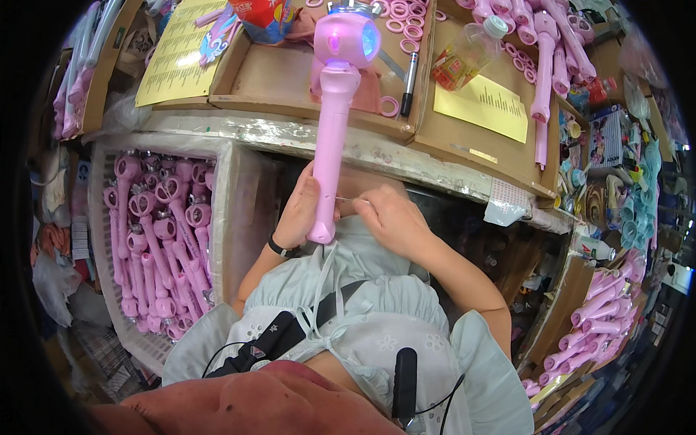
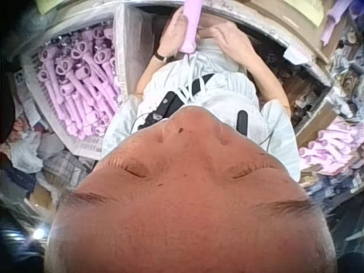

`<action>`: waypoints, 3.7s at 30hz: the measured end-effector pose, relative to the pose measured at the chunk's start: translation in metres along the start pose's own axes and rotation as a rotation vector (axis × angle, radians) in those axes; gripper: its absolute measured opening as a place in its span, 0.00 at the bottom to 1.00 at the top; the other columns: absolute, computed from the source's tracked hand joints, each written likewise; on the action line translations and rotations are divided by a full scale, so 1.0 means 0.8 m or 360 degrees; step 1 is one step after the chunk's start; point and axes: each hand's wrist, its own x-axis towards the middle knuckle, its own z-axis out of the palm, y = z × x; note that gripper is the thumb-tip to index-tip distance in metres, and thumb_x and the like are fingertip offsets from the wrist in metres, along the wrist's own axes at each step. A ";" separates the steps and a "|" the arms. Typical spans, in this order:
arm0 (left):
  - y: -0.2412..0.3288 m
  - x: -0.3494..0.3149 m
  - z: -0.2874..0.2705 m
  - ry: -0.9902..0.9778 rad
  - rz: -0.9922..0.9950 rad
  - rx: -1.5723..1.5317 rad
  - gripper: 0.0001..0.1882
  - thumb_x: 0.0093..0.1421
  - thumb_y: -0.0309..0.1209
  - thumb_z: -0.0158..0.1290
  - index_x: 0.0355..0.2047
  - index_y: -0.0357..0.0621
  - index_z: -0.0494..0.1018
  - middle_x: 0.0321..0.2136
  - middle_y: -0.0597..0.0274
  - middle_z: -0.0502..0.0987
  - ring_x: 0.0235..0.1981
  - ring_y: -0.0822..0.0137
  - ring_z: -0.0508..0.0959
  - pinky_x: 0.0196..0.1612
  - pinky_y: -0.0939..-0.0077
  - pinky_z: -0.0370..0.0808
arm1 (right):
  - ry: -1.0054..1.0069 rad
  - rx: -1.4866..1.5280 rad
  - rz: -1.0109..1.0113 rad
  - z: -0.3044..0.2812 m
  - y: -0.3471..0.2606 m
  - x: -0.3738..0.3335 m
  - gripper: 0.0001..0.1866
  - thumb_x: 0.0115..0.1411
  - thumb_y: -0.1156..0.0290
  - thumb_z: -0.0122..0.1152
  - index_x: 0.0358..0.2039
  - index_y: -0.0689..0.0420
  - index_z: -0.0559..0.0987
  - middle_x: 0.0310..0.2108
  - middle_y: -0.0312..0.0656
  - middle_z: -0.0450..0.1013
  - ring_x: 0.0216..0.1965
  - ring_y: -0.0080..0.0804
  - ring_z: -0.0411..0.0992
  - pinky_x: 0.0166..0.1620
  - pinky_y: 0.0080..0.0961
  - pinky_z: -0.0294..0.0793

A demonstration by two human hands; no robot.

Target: The person assembles pink bubble maker toys by inserting a small metal rod into the handle, attaching a bubble wand, and testing the device. They repeat this process for multiple units, using a small brush to clean the handle opening before inserting the rod.

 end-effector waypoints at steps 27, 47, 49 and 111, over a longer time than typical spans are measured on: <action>0.011 0.000 0.017 0.0040 -0.0148 -0.0163 0.21 0.67 0.40 0.42 0.55 0.44 0.56 0.29 0.62 0.69 0.21 0.71 0.74 0.22 0.79 0.72 | 0.0421 -0.0242 -0.0466 -0.009 0.000 -0.005 0.09 0.46 0.72 0.66 0.28 0.56 0.76 0.29 0.38 0.72 0.29 0.36 0.72 0.30 0.28 0.71; 0.020 0.002 0.031 -0.0103 -0.0164 -0.0420 0.16 0.64 0.31 0.45 0.50 0.40 0.57 0.34 0.55 0.72 0.37 0.63 0.77 0.41 0.69 0.76 | -0.0137 0.0266 0.0217 0.004 -0.010 -0.040 0.09 0.62 0.66 0.49 0.36 0.56 0.75 0.25 0.44 0.74 0.25 0.45 0.73 0.28 0.35 0.72; 0.020 0.002 0.031 -0.0110 -0.0143 -0.0489 0.16 0.64 0.30 0.45 0.49 0.39 0.57 0.34 0.55 0.72 0.37 0.62 0.77 0.41 0.68 0.76 | 0.0002 0.0486 0.0280 0.005 -0.012 -0.042 0.09 0.62 0.66 0.49 0.36 0.55 0.75 0.25 0.44 0.75 0.24 0.44 0.73 0.27 0.34 0.71; 0.041 0.011 -0.002 -0.0264 -0.0202 -0.0796 0.35 0.65 0.56 0.33 0.60 0.39 0.54 0.28 0.58 0.71 0.15 0.73 0.68 0.13 0.86 0.60 | 0.0911 -0.1084 0.1340 -0.241 0.185 -0.055 0.23 0.54 0.48 0.55 0.30 0.59 0.74 0.23 0.47 0.75 0.27 0.46 0.76 0.29 0.39 0.74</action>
